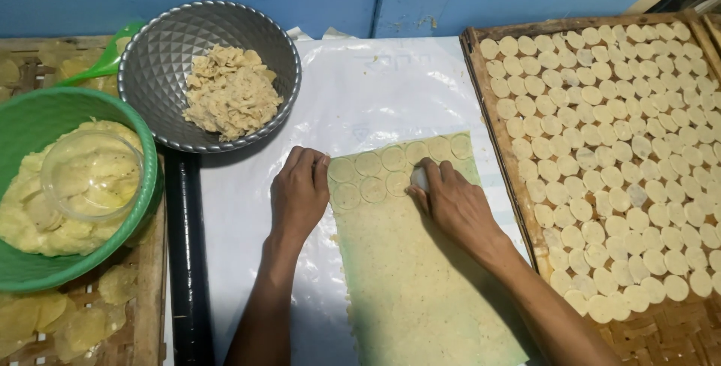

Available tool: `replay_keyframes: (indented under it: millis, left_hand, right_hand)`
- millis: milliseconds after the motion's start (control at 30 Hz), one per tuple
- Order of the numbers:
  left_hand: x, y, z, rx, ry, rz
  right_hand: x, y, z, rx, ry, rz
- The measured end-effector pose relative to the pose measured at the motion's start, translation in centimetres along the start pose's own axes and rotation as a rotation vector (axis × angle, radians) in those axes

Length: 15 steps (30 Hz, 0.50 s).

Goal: Rolling out dough and using a circular cutter to stamp out small round shapes.

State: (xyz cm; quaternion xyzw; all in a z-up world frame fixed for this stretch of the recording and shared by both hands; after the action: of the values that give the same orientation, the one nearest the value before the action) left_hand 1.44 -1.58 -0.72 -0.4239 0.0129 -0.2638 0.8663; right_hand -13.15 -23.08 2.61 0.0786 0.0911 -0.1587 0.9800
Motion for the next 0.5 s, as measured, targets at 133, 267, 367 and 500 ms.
replay_keyframes:
  millis: [133, 267, 367, 500]
  left_hand:
    - [0.0, -0.2, 0.1, 0.003, 0.010, 0.013]
    - [0.1, -0.1, -0.1, 0.016, 0.010, 0.005]
    - [0.0, -0.1, -0.1, 0.027, 0.012, 0.001]
    - [0.2, -0.1, -0.1, 0.037, 0.024, 0.007]
  right_hand:
    - [0.2, 0.3, 0.1, -0.009, 0.009, -0.002]
    - [0.3, 0.5, 0.1, -0.074, -0.010, 0.002]
    - [0.3, 1.3, -0.3, -0.135, -0.039, -0.033]
    - [0.5, 1.2, -0.4, -0.101, -0.035, 0.043]
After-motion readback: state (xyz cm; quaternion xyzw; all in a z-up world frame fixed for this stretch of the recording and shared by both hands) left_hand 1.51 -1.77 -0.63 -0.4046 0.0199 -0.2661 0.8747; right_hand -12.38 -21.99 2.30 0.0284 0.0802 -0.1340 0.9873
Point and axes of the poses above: each hand's wrist, its own x-axis towards the middle knuckle, its own z-axis out of the back of the hand, y = z × x, the point moved 2 cm from there along x, towards the middle knuckle, and after that the axes turned 1 degree about x, right-handed, at the moved point
